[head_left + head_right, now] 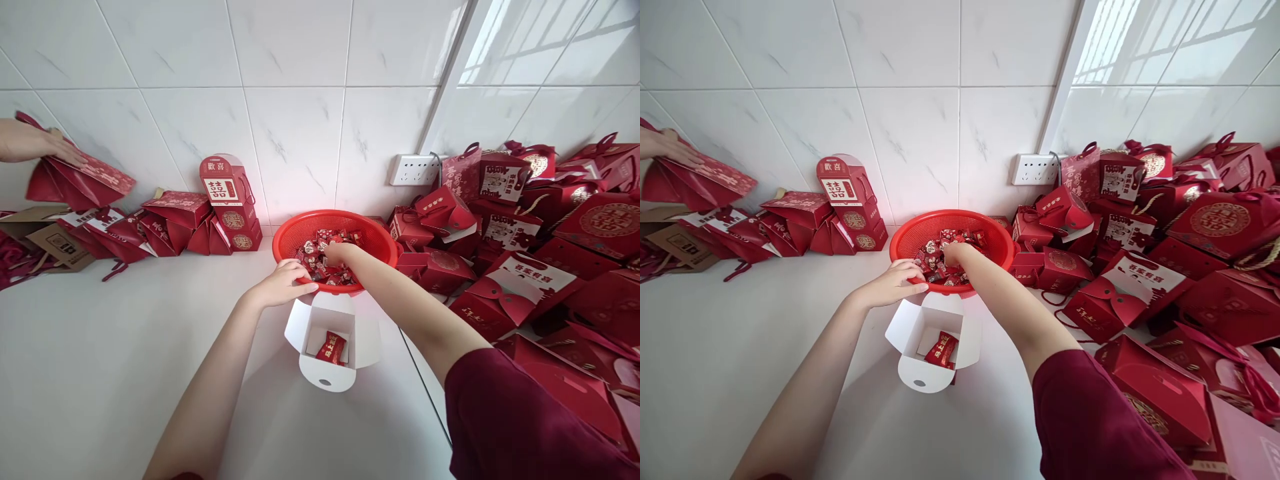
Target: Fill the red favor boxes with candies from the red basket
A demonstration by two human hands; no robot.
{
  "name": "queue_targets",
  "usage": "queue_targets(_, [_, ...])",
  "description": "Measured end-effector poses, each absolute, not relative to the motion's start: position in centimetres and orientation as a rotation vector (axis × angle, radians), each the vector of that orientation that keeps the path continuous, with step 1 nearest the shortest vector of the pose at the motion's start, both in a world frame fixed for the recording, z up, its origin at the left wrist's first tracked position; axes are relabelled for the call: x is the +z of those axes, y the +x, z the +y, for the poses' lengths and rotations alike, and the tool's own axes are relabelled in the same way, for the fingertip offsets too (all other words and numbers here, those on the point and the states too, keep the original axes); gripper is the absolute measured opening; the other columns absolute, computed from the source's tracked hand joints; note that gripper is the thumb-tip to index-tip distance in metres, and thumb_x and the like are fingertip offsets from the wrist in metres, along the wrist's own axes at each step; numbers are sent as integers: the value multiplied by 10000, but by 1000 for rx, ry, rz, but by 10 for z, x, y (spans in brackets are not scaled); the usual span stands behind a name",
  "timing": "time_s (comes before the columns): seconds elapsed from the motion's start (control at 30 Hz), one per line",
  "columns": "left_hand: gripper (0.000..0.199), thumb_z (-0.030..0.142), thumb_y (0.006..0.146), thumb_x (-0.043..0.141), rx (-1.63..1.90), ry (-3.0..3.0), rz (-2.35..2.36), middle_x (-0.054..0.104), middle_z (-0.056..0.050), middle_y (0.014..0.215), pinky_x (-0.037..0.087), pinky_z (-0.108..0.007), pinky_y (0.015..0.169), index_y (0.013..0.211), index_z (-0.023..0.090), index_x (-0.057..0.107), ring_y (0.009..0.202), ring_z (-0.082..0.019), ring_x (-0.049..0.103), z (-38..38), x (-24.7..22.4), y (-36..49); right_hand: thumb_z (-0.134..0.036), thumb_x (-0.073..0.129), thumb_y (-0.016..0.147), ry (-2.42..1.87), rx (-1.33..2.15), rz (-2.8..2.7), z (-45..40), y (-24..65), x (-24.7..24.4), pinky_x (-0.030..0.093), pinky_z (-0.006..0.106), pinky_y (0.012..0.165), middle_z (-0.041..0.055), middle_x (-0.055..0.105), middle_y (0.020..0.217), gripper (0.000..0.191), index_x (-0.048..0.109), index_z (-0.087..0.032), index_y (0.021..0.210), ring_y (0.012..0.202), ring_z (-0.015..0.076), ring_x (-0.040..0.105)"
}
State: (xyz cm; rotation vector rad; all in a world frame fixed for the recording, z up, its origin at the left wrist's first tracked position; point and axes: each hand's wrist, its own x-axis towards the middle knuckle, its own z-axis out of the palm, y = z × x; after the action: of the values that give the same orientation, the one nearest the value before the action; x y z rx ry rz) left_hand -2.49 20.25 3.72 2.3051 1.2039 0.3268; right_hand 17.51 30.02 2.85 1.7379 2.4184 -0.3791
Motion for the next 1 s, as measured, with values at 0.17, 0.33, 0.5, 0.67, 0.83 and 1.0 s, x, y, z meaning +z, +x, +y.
queue_targets(0.17, [422, 614, 839, 598, 447, 2292, 1193, 649, -75, 1154, 394, -475, 1108, 970, 230, 711, 1258, -305, 477, 202, 40, -24, -154, 483, 985, 1721, -476, 2656, 265, 191, 69, 477, 285, 965, 104, 684, 1275, 259, 717, -171, 1095, 1153, 232, 630])
queue_targets(0.33, [426, 591, 800, 678, 779, 2172, 1223, 676, -70, 1184, 469, -421, 1030, 1041, 241, 689, 1139, -274, 602, 171, 74, -11, -219, 367, 1026, 1812, -741, 3203, 182, 207, 84, 497, 277, 858, 59, 726, 1087, 308, 607, -188, 1215, 979, 181, 668])
queue_targets(0.5, [369, 562, 848, 660, 769, 1996, 1026, 725, -50, 965, 545, -346, 814, 942, 209, 712, 900, -215, 672, 130, 105, 1, -315, 490, 1018, 1536, -1339, 3554, 107, 214, 84, 511, 289, 744, 29, 679, 932, 224, 584, -224, 1200, 805, 154, 632])
queue_targets(0.67, [240, 413, 817, 744, 644, 1956, 752, 705, -28, 773, 526, -294, 722, 753, 183, 716, 764, -169, 653, 108, 114, 4, -351, 568, 997, 1218, -1786, 3573, 81, 220, 78, 511, 279, 693, 22, 644, 889, 221, 605, -232, 1180, 757, 138, 595])
queue_targets(0.83, [227, 409, 855, 689, 611, 2026, 754, 709, -28, 757, 526, -292, 697, 797, 203, 766, 747, -173, 650, 95, 123, 5, -383, 577, 991, 1151, -1882, 3475, 76, 224, 77, 534, 286, 706, 43, 678, 966, 217, 635, -223, 1123, 815, 149, 629])
queue_targets(1.0, [359, 471, 936, 528, 571, 2189, 993, 711, -24, 803, 547, -311, 748, 854, 216, 767, 805, -193, 663, 86, 127, 6, -359, 632, 957, 1354, -1293, 3634, 66, 234, 89, 538, 330, 781, 52, 722, 996, 170, 690, -223, 1041, 879, 191, 659])
